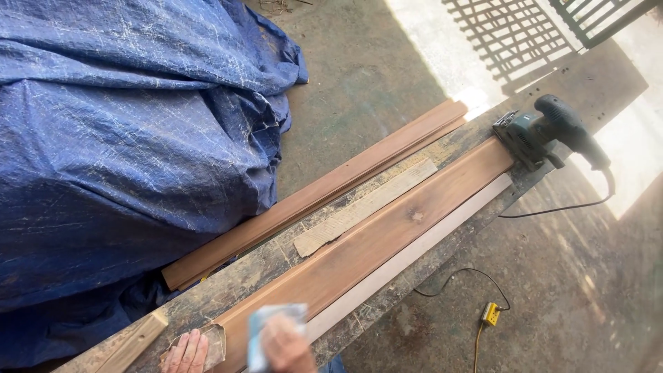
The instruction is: Sanding various wooden planks and a triangular wood piece using both an electric sander and individual sheets of sandpaper.
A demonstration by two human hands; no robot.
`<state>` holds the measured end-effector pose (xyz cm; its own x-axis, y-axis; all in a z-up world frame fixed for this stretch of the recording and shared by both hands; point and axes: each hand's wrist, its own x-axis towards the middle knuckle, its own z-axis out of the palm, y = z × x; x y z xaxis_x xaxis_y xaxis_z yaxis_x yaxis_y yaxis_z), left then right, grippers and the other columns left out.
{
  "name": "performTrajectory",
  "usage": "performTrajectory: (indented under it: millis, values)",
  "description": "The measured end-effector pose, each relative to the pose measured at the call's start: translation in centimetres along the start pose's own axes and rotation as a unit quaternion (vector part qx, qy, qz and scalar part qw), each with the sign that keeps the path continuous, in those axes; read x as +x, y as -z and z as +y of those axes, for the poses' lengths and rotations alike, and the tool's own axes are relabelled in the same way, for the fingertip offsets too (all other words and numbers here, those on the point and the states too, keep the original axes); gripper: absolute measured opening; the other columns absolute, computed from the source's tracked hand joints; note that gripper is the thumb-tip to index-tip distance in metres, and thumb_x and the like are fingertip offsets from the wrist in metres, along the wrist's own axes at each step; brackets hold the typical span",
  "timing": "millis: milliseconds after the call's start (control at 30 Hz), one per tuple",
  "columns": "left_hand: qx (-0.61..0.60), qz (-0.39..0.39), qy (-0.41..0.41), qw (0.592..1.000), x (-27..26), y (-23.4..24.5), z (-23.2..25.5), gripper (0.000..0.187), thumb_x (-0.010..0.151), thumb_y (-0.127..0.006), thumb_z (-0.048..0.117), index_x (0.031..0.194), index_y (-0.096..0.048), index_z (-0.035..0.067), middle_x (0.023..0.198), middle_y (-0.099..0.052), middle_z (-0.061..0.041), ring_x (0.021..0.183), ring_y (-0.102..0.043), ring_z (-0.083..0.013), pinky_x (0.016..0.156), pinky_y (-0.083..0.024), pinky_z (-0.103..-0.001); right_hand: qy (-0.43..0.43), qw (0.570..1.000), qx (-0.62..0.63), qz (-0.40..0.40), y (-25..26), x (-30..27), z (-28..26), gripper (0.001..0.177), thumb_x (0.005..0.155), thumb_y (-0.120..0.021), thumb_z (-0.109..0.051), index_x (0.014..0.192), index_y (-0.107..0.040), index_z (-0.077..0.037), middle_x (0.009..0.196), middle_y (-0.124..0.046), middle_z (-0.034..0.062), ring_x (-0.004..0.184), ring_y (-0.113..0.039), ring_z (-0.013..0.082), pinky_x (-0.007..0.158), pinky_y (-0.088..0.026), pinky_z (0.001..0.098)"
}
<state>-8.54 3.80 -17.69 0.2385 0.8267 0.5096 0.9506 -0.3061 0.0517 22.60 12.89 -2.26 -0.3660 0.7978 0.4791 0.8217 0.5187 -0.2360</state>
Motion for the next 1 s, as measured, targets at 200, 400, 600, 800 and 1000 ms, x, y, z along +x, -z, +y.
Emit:
performTrajectory:
  millis: [200,400,600,800,1000]
  values:
    - [0.037,0.059,-0.055,0.996,2.0,1.3,-0.3,0.037,0.100,-0.052,0.025,0.132,-0.064,0.008,0.132,-0.068,-0.015,0.127,-0.061,-0.0292,0.105,-0.044,-0.040,-0.012,0.999,-0.015,-0.048,-0.3,4.4,8.5,0.022,0.096,-0.070,-0.011,0.116,-0.068,-0.005,0.104,-0.074,0.0135,0.093,-0.074,0.0243,0.076,-0.064,0.0373]
    - [-0.022,-0.005,0.012,1.000,3.5,4.4,0.5,0.049,0.095,-0.045,0.036,0.131,-0.062,0.008,0.132,-0.066,-0.015,0.127,-0.059,-0.0286,0.107,-0.043,-0.042,-0.227,0.974,-0.025,-0.007,-0.2,5.7,15.7,0.018,0.100,-0.059,-0.014,0.110,-0.071,-0.006,0.096,-0.075,0.0157,0.084,-0.075,0.0277,0.061,-0.065,0.0328]
    - [0.024,0.008,-0.003,1.000,1.3,1.6,0.1,0.040,0.102,-0.045,0.026,0.132,-0.063,0.009,0.133,-0.067,-0.013,0.129,-0.060,-0.0271,0.110,-0.042,-0.041,0.090,0.994,0.052,-0.030,-3.0,0.1,1.1,0.035,0.090,-0.071,-0.010,0.125,-0.070,-0.005,0.131,-0.068,0.0152,0.127,-0.067,0.0308,0.105,-0.058,0.0447]
    - [0.041,-0.031,0.005,0.999,-0.1,-0.4,-1.0,0.040,0.096,-0.049,0.021,0.131,-0.064,0.008,0.133,-0.068,-0.015,0.128,-0.061,-0.0296,0.109,-0.041,-0.045,0.113,0.979,0.131,-0.112,3.5,3.0,15.0,0.032,0.093,-0.073,-0.011,0.124,-0.070,-0.008,0.137,-0.064,0.0138,0.127,-0.062,0.0312,0.105,-0.055,0.0486]
    - [-0.138,-0.136,0.057,0.979,13.1,-4.9,18.8,0.061,0.076,-0.063,0.017,0.134,-0.059,0.002,0.141,-0.059,-0.022,0.133,-0.052,-0.0416,0.111,-0.034,-0.061,-0.223,0.966,-0.061,-0.116,11.3,6.6,39.7,0.029,0.092,-0.062,-0.003,0.115,-0.074,-0.016,0.132,-0.069,0.0048,0.118,-0.067,0.0274,0.096,-0.058,0.0412]
